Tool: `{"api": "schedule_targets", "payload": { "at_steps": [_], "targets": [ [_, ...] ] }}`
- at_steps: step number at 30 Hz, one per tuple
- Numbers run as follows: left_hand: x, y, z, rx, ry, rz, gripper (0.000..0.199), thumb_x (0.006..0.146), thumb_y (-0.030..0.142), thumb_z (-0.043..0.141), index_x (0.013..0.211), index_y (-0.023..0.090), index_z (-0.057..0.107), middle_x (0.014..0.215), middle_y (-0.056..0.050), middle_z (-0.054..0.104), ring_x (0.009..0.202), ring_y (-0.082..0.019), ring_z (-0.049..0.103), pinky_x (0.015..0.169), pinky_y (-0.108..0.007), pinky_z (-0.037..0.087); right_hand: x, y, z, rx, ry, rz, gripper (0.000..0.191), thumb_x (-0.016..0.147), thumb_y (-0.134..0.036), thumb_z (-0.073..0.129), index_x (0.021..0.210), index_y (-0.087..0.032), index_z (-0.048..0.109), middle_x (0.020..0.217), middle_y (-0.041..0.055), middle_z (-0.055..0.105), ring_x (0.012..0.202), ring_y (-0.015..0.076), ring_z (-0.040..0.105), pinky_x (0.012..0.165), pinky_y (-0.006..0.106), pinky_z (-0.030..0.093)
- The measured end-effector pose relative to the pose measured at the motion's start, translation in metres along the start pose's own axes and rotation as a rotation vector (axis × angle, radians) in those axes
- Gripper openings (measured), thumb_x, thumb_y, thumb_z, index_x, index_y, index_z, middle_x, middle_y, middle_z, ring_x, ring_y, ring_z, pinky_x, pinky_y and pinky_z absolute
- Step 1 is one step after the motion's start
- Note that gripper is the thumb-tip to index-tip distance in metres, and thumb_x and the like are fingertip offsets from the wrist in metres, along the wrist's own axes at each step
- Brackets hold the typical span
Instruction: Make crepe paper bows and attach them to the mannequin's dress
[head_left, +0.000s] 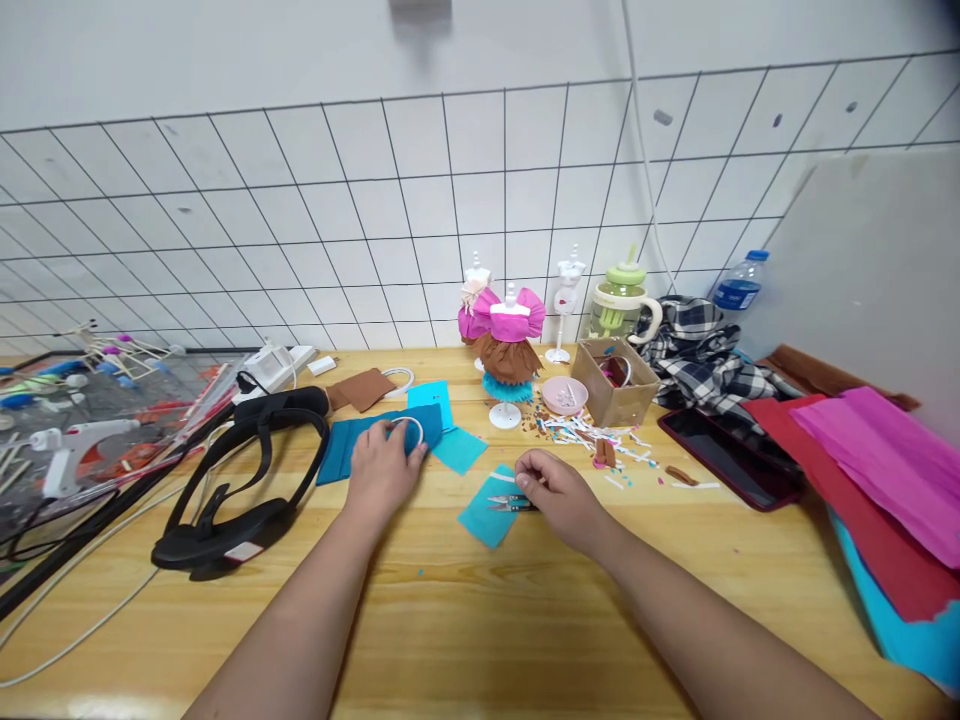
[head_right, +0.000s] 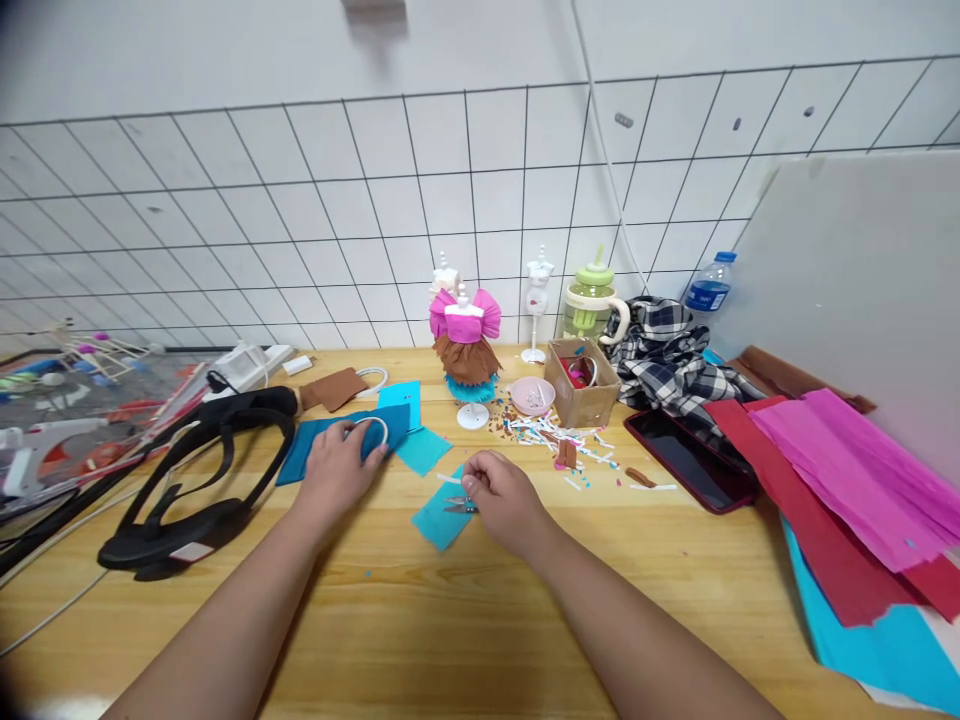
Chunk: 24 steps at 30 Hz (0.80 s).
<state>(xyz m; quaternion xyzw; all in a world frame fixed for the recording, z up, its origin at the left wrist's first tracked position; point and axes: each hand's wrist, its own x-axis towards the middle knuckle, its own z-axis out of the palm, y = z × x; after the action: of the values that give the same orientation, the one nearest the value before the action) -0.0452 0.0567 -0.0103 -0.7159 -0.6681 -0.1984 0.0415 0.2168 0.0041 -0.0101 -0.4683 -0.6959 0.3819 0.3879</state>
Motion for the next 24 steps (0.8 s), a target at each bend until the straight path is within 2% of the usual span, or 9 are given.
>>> {"api": "schedule_targets", "payload": {
  "at_steps": [1, 2, 4, 6, 10, 13, 18, 21, 24],
  "targets": [
    [-0.003, 0.007, -0.001, -0.118, -0.021, 0.033, 0.042, 0.089, 0.045, 0.046, 0.116, 0.018, 0.065, 0.116, -0.015, 0.057, 0.11, -0.031, 0.049, 0.097, -0.047, 0.037, 0.0, 0.0, 0.0, -0.02, -0.009, 0.0, 0.009, 0.085, -0.022, 0.048, 0.078, -0.02, 0.052, 0.074, -0.0012, 0.052, 0.07, 0.0138, 0.048, 0.059, 0.024, 0.035],
    [-0.006, 0.015, -0.002, -0.265, -0.091, 0.097, 0.041, 0.093, 0.044, 0.039, 0.11, 0.019, 0.067, 0.114, -0.012, 0.058, 0.11, -0.028, 0.05, 0.099, -0.045, 0.037, 0.0, 0.0, 0.0, -0.04, -0.013, -0.001, 0.008, 0.085, -0.021, 0.049, 0.077, -0.02, 0.053, 0.075, -0.0012, 0.053, 0.07, 0.0138, 0.048, 0.06, 0.024, 0.035],
    [-0.013, 0.033, -0.007, -0.526, -0.281, 0.197, 0.049, 0.097, 0.045, 0.028, 0.097, 0.02, 0.071, 0.108, -0.009, 0.061, 0.106, -0.023, 0.053, 0.099, -0.041, 0.038, 0.0, 0.001, 0.001, -0.07, -0.021, -0.011, 0.008, 0.084, -0.019, 0.049, 0.077, -0.02, 0.053, 0.076, -0.0011, 0.054, 0.072, 0.0138, 0.049, 0.062, 0.025, 0.036],
    [-0.02, 0.049, -0.011, -0.64, -0.379, 0.272, 0.049, 0.097, 0.047, 0.029, 0.092, 0.02, 0.07, 0.101, -0.007, 0.063, 0.102, -0.022, 0.054, 0.097, -0.04, 0.04, 0.0, 0.001, 0.001, -0.086, -0.032, -0.024, 0.009, 0.085, -0.019, 0.049, 0.077, -0.02, 0.054, 0.076, -0.0011, 0.055, 0.072, 0.0138, 0.049, 0.063, 0.025, 0.037],
    [-0.027, 0.067, -0.014, -0.723, -0.397, 0.324, 0.038, 0.093, 0.045, 0.042, 0.082, 0.018, 0.067, 0.093, -0.006, 0.063, 0.092, -0.02, 0.054, 0.088, -0.036, 0.042, 0.0, 0.002, 0.002, -0.108, -0.032, -0.037, 0.01, 0.085, -0.019, 0.049, 0.077, -0.019, 0.055, 0.075, -0.0009, 0.055, 0.072, 0.0138, 0.05, 0.063, 0.025, 0.037],
    [-0.028, 0.069, -0.015, -0.763, -0.38, 0.325, 0.029, 0.089, 0.04, 0.052, 0.076, 0.018, 0.065, 0.094, -0.006, 0.063, 0.094, -0.02, 0.054, 0.089, -0.035, 0.041, 0.001, 0.004, 0.003, -0.108, -0.038, -0.023, 0.009, 0.085, -0.02, 0.05, 0.077, -0.019, 0.055, 0.075, -0.0012, 0.056, 0.072, 0.0134, 0.05, 0.062, 0.025, 0.037],
    [-0.029, 0.07, -0.015, -0.867, -0.371, 0.291, 0.025, 0.086, 0.037, 0.057, 0.072, 0.017, 0.065, 0.088, -0.005, 0.061, 0.09, -0.019, 0.055, 0.087, -0.034, 0.042, 0.002, 0.005, 0.003, -0.108, -0.03, 0.052, 0.009, 0.084, -0.023, 0.051, 0.079, -0.02, 0.057, 0.072, -0.0016, 0.056, 0.068, 0.0139, 0.051, 0.06, 0.025, 0.038],
    [-0.03, 0.071, -0.012, -0.952, -0.379, 0.198, 0.027, 0.085, 0.039, 0.058, 0.072, 0.017, 0.067, 0.087, -0.006, 0.062, 0.088, -0.019, 0.057, 0.087, -0.035, 0.045, 0.001, 0.001, -0.002, -0.22, 0.16, -0.008, 0.013, 0.084, -0.022, 0.053, 0.095, -0.02, 0.06, 0.082, 0.0014, 0.059, 0.072, 0.0159, 0.053, 0.065, 0.029, 0.042],
    [-0.03, 0.072, -0.011, -1.048, -0.426, 0.075, 0.028, 0.085, 0.041, 0.058, 0.081, 0.018, 0.073, 0.097, -0.008, 0.066, 0.098, -0.022, 0.059, 0.094, -0.038, 0.045, -0.003, -0.008, -0.007, -0.426, 0.319, -0.227, 0.017, 0.088, -0.023, 0.053, 0.102, -0.019, 0.061, 0.089, 0.0055, 0.061, 0.084, 0.0203, 0.054, 0.077, 0.035, 0.041]
  ]
}}
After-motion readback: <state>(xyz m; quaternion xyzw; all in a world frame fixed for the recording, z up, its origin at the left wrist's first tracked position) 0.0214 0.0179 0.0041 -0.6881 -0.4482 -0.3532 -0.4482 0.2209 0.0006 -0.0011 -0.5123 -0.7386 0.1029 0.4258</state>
